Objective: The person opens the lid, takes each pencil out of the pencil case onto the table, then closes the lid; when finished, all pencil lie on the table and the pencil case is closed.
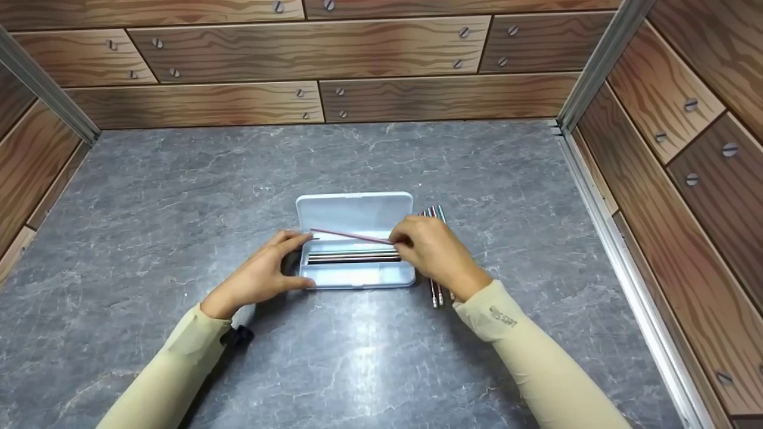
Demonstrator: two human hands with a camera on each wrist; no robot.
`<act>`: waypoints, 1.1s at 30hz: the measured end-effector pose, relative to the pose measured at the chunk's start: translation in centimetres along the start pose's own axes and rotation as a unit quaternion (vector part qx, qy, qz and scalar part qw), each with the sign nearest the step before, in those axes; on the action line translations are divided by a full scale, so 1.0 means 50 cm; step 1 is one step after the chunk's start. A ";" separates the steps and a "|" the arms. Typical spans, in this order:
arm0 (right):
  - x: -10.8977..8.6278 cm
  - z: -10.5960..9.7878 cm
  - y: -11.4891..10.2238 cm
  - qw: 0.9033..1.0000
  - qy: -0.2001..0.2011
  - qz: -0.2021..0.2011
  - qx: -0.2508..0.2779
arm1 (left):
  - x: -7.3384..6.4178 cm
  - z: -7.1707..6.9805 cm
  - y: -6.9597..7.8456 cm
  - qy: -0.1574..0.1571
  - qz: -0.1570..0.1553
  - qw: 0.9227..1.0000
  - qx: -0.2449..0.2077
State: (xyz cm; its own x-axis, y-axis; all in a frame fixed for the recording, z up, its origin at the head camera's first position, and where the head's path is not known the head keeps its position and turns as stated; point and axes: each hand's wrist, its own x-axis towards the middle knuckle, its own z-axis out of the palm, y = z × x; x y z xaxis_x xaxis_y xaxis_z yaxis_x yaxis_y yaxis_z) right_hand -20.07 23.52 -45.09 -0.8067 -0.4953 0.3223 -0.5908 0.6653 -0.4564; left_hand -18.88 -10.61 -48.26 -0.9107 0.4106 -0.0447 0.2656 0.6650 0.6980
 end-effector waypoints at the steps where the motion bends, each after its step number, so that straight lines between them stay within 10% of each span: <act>1: -0.002 -0.006 0.002 1.000 0.006 0.010 0.011 | 0.000 -0.001 0.001 0.000 0.001 1.000 0.000; 23: -0.101 -0.100 0.092 0.967 0.078 0.229 0.084 | 0.002 0.000 0.002 -0.004 -0.003 1.000 0.005; 33: -0.152 -0.109 0.130 0.926 -0.011 0.374 0.055 | 0.000 -0.002 0.003 -0.004 -0.004 1.000 -0.001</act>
State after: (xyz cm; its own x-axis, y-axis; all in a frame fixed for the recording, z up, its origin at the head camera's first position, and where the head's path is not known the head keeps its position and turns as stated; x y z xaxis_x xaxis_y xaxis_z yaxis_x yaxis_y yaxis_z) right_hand -17.85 34.67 -45.99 -0.9884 0.0698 -0.1349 0.1397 0.7663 -0.6271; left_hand -18.84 -10.56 -48.08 -0.9103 0.4100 -0.0568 0.2569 0.6671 0.6993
